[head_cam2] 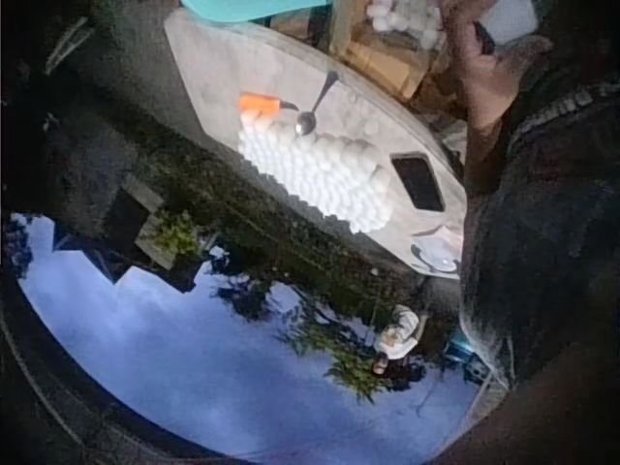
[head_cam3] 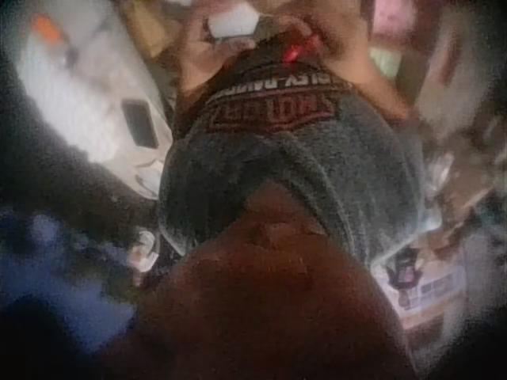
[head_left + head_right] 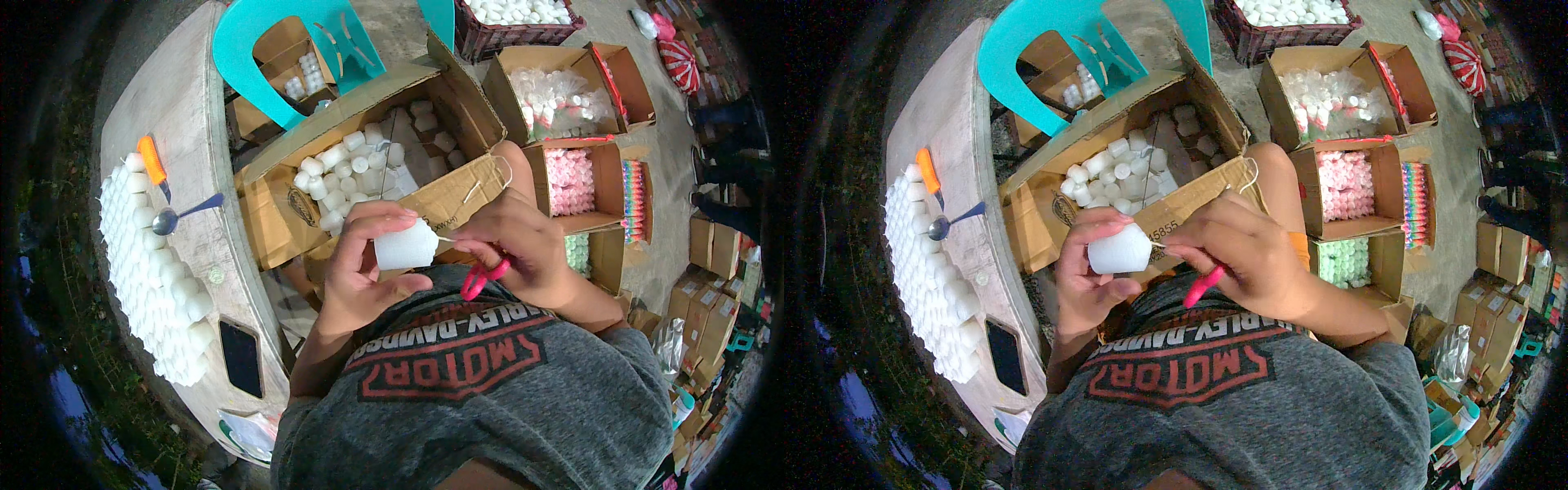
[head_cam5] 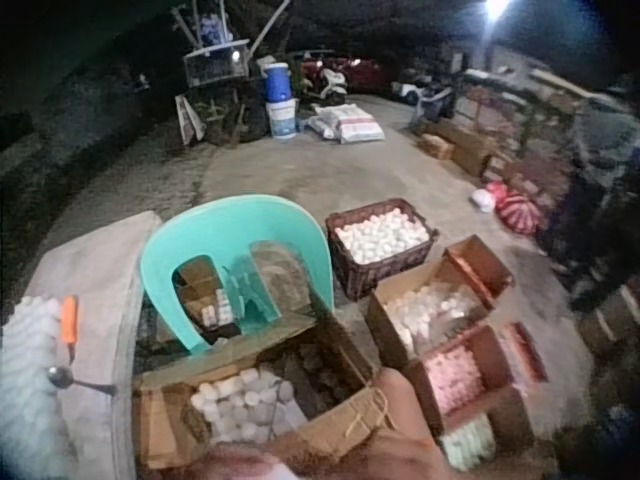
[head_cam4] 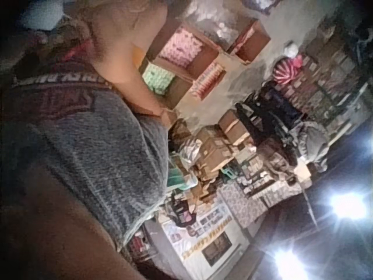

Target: The person repeatedly picks white cylindrical objects from a cardboard box, inserts a wick into each one, and trims the wick with pink scissors. The person works one at a time, handling each object individually and placing the finished items aside.

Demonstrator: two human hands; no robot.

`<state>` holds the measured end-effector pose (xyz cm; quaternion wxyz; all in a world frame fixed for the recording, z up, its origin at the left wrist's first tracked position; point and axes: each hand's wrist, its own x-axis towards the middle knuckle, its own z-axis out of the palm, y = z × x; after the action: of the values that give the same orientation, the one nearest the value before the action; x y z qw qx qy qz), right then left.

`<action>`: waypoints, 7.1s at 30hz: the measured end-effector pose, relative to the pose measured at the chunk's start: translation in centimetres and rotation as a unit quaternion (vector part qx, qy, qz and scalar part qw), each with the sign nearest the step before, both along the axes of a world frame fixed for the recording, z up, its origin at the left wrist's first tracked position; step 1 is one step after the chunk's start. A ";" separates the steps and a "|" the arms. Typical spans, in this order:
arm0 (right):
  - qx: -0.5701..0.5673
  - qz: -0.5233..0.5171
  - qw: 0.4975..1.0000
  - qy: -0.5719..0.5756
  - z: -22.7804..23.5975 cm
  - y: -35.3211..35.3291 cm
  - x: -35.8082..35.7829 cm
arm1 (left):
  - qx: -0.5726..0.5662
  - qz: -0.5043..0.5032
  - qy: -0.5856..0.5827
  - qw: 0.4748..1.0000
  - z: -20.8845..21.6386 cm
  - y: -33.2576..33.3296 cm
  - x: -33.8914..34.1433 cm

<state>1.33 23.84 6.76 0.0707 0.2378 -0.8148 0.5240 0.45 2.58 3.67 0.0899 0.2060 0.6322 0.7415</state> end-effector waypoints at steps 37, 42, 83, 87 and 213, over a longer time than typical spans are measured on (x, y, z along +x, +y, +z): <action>0.005 0.058 0.998 -0.005 -0.9 -1.7 -1.1 | 0.100 -0.044 -0.212 0.971 -1.1 -0.9 0.8; -0.021 0.113 0.993 -0.004 -1.9 -2.3 -1.3 | -0.159 -0.040 -0.007 0.986 -0.1 -0.4 0.8; -0.110 0.002 0.973 -0.204 -3.0 -2.0 -0.5 | -0.070 0.018 0.008 0.997 -0.9 0.7 0.0; -0.198 0.030 0.944 -0.263 -3.5 -1.8 -0.3 | -0.050 0.015 -0.043 0.998 -1.2 0.5 -0.1; 0.070 0.088 0.978 -0.173 -2.8 5.2 -0.4 | -0.272 0.043 -0.041 0.961 0.5 -4.1 -4.7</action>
<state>0.91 29.02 4.01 -0.1350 0.2189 -0.8253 0.5028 -4.20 -1.54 4.16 0.1362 0.1162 0.8140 0.5526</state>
